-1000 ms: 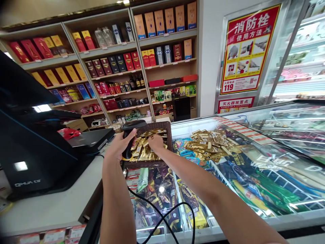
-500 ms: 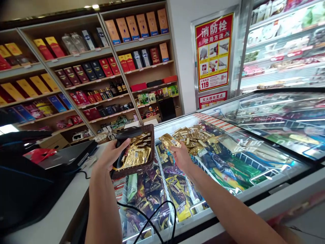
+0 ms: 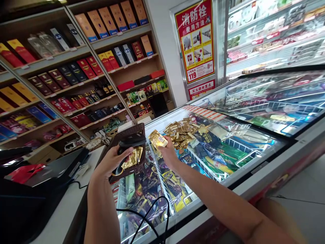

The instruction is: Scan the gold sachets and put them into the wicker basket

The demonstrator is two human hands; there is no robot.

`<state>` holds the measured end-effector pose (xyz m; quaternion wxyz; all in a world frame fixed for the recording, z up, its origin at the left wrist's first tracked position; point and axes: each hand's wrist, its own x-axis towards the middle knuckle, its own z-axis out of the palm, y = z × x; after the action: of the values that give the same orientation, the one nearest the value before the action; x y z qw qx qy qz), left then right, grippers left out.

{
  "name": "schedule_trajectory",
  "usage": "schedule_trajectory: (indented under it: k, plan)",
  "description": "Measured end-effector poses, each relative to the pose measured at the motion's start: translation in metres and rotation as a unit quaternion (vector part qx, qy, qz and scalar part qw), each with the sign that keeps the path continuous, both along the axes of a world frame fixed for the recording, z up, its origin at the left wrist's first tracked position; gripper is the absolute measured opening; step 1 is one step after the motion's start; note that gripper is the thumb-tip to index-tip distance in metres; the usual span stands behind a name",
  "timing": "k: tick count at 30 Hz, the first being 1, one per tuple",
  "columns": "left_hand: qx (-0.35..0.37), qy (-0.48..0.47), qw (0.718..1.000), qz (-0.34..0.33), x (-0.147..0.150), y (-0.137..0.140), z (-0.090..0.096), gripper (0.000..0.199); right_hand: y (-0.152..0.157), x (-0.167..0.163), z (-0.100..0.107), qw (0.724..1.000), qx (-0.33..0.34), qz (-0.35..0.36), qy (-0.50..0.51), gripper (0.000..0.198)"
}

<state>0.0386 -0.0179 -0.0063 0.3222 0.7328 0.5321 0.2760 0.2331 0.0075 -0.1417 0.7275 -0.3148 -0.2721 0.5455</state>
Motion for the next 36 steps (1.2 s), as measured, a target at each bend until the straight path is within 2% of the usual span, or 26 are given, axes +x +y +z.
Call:
schedule_trajectory:
  k: [22, 26, 31, 36]
  plan:
    - [-0.001, 0.034, 0.999, 0.000, 0.007, -0.007, 0.008, 0.038, 0.001, 0.000, -0.005, 0.999, -0.009, 0.000, -0.037, 0.062]
    - [-0.003, 0.013, 1.000, 0.001, 0.004, -0.005, 0.005, 0.038, 0.005, -0.001, -0.010, 0.999, 0.000, -0.004, -0.051, 0.062]
    - [0.002, 0.001, 1.000, -0.002, 0.003, -0.002, 0.000, 0.036, 0.005, -0.002, -0.008, 1.000, -0.009, -0.017, -0.022, 0.063]
    - [0.004, -0.016, 1.000, -0.010, 0.004, -0.006, 0.005, 0.035, 0.004, -0.001, -0.005, 0.999, -0.025, -0.017, -0.013, 0.060]
